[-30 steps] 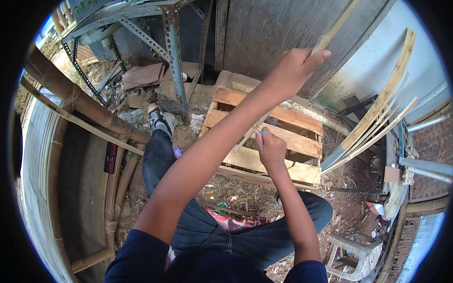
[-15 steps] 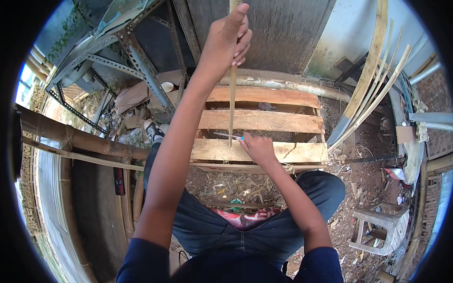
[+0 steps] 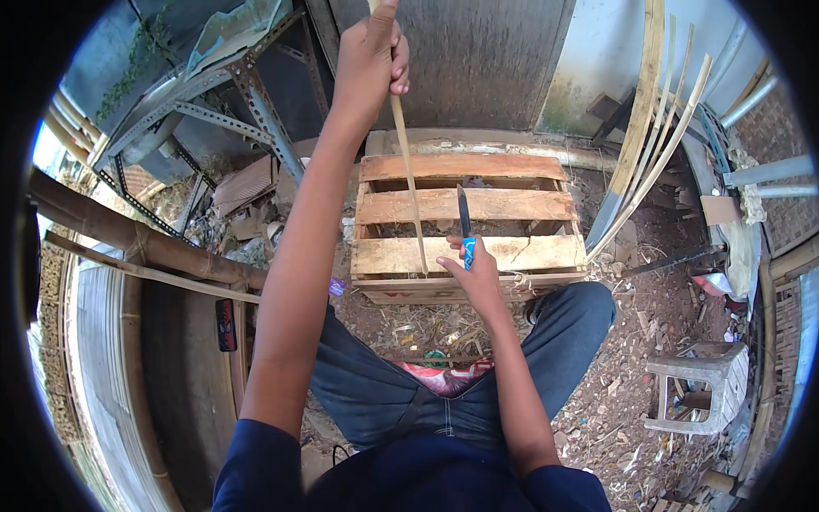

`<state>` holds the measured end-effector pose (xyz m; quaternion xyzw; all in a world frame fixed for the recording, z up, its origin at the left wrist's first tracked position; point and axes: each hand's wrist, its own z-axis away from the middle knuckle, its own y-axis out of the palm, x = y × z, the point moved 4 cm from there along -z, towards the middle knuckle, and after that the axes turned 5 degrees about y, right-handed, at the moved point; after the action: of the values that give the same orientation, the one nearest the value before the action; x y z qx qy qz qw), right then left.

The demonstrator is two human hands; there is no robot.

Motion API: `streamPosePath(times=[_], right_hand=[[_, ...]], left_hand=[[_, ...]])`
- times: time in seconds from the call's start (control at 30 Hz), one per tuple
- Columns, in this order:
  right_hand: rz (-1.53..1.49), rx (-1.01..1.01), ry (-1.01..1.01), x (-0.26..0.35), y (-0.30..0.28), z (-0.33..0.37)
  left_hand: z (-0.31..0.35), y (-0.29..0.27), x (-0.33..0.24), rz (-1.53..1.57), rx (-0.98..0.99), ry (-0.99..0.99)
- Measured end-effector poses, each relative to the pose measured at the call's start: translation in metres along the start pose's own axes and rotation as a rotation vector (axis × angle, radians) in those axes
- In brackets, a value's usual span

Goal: Scraping a thin strip of bamboo with a utility knife to smooth it.

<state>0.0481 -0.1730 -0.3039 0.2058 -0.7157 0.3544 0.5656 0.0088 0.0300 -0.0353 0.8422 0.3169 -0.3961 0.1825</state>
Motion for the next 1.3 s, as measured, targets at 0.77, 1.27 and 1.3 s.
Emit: streamPosePath(times=[0.77, 1.27, 1.3], right_hand=[[-0.483, -0.135, 0.329, -0.087, 0.001, 0.030], [0.039, -0.094, 0.067, -0.034, -0.003, 0.038], [0.140, -0.069, 0.070, -0.027, -0.001, 0.038]], left_hand=[[0.040, -0.015, 0.003, 0.140, -0.240, 0.139], [0.021, -0.009, 0.039, 0.338, -0.276, -0.166], [0.023, -0.005, 0.054, 0.315, -0.271, -0.180]])
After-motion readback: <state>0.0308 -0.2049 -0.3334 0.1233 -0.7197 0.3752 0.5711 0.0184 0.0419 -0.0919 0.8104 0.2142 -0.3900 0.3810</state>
